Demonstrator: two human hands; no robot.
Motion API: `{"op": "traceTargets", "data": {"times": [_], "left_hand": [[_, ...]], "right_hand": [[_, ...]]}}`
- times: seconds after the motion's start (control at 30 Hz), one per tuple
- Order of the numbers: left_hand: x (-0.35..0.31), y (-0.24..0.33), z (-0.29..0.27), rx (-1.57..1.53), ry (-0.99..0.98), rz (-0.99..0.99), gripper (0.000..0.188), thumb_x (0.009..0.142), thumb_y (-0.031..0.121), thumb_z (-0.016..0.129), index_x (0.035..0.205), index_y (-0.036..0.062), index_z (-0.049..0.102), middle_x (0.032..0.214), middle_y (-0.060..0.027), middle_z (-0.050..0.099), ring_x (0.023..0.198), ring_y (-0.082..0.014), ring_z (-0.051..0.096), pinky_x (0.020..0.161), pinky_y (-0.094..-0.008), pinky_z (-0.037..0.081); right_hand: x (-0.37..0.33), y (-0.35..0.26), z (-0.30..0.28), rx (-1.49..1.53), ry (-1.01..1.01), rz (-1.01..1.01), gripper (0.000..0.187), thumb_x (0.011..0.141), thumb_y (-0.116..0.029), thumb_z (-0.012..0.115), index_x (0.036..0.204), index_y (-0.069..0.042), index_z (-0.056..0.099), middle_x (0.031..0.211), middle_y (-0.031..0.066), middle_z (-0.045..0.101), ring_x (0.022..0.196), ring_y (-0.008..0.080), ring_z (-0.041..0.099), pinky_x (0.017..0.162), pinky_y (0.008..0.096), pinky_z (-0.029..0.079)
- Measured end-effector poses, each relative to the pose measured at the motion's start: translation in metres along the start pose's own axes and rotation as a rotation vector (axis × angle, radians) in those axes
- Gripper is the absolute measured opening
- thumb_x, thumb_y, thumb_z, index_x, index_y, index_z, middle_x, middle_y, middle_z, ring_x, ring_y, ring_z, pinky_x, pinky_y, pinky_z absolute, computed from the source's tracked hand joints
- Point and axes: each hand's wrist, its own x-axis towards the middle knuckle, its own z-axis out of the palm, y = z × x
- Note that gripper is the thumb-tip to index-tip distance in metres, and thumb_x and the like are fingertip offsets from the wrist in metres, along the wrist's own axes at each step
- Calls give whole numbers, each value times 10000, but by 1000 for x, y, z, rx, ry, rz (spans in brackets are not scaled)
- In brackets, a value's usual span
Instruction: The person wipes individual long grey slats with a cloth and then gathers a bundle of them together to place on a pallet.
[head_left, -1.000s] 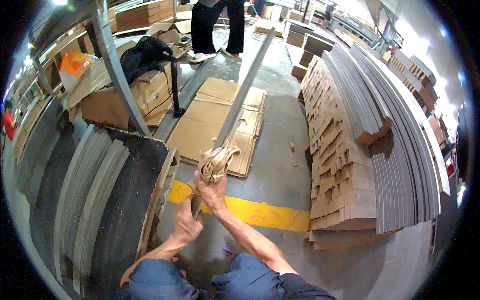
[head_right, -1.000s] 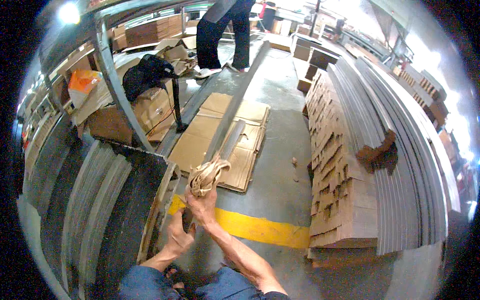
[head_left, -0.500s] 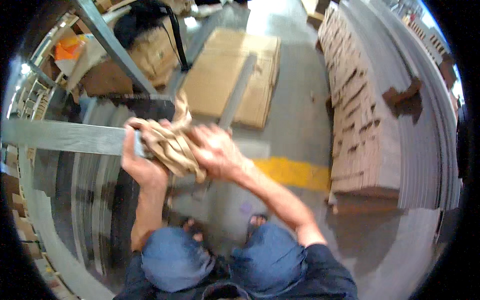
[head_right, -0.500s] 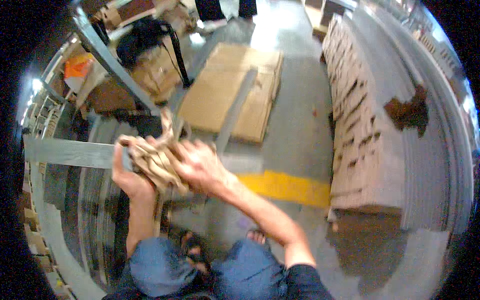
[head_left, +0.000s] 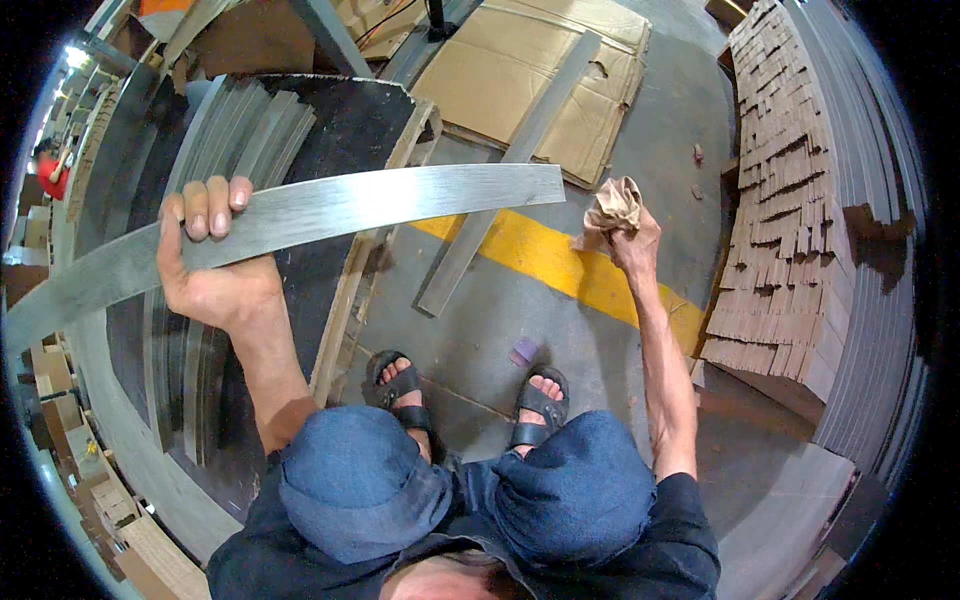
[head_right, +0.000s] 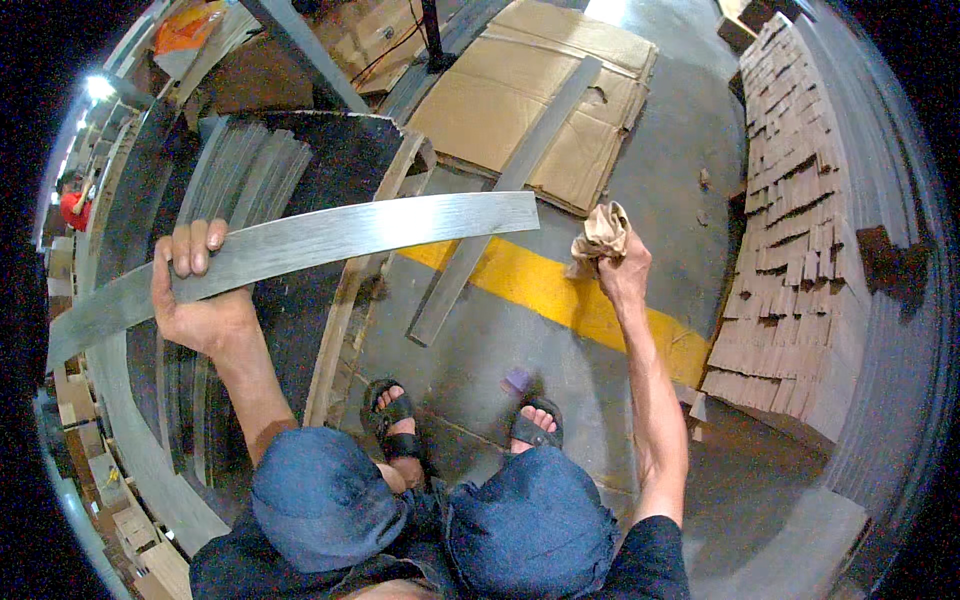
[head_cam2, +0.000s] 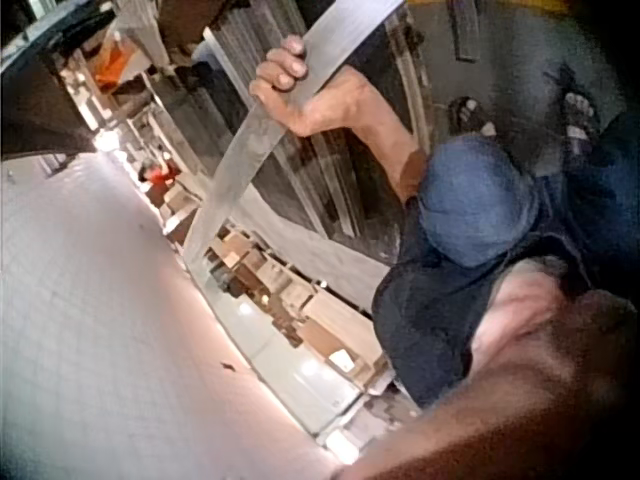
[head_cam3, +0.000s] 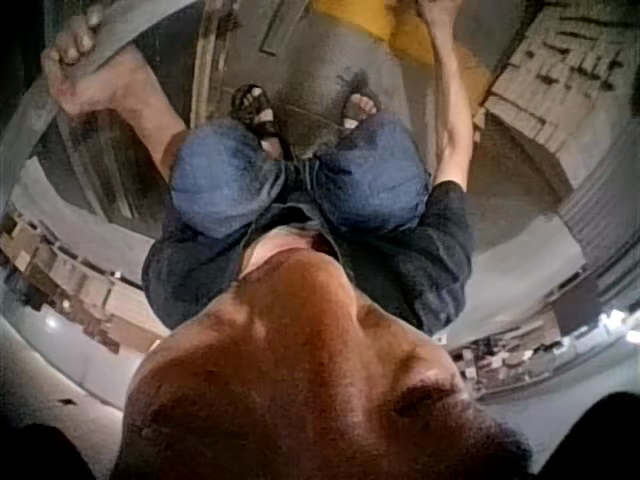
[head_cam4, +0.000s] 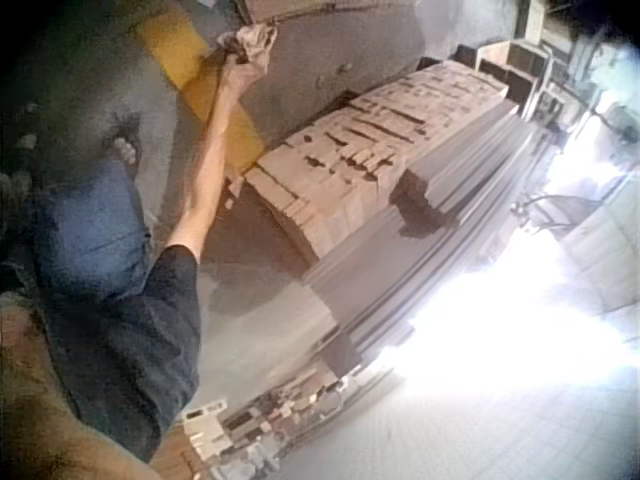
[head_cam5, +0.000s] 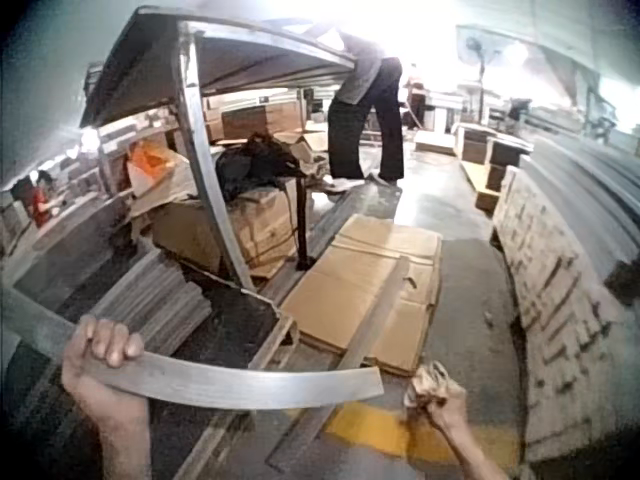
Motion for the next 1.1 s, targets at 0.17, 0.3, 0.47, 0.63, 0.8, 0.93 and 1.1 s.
{"op": "traceTargets", "data": {"times": [0.17,0.3,0.47,0.63,0.8,0.93,1.1], "left_hand": [[-10,-26,27,109,-78,0,170,936,184,563,821,130,450,721,11,377,683,-145,408,752,-362,374],[-41,-56,63,74,-90,-95,108,970,150,547,924,120,455,739,6,394,695,-132,426,754,-350,392],[-38,-19,99,203,-78,-176,191,900,27,604,983,108,452,824,-6,449,782,-128,476,818,-348,429],[-22,-41,96,521,-472,11,381,794,124,747,1038,69,460,809,-84,587,799,-217,621,739,-372,552],[-31,-50,89,328,-289,-232,296,804,39,723,947,61,465,688,-87,603,607,-197,633,618,-335,582],[-30,-41,106,355,-255,-112,280,830,12,689,921,83,434,675,-57,561,610,-172,607,610,-330,580],[-40,-56,102,589,-290,-142,230,823,-18,667,910,79,477,709,-59,602,661,-176,632,641,-348,565]], "right_hand": [[-27,-112,15,195,-9,-376,542,816,-62,732,1327,5,562,1315,135,626,1167,229,617,973,344,496],[-50,-187,64,39,-57,-753,735,697,-145,756,1380,-66,495,1336,212,525,1215,387,538,1012,510,453],[-49,-158,77,88,-123,-690,640,687,-102,739,1302,-93,564,1160,165,640,1017,365,650,883,419,542],[-45,-161,53,190,-438,-691,618,695,-108,770,1286,-117,585,1102,134,667,997,331,673,862,409,556],[-55,-163,50,339,-755,-365,427,760,-48,700,1182,-68,635,983,166,691,917,299,687,834,371,547],[-73,-102,72,317,-640,-239,464,781,-48,677,1241,-88,631,1051,153,703,975,276,689,857,372,543],[-80,-143,78,407,-580,-206,569,775,-83,713,1328,-98,578,1146,151,692,1022,267,683,868,377,544]]}}
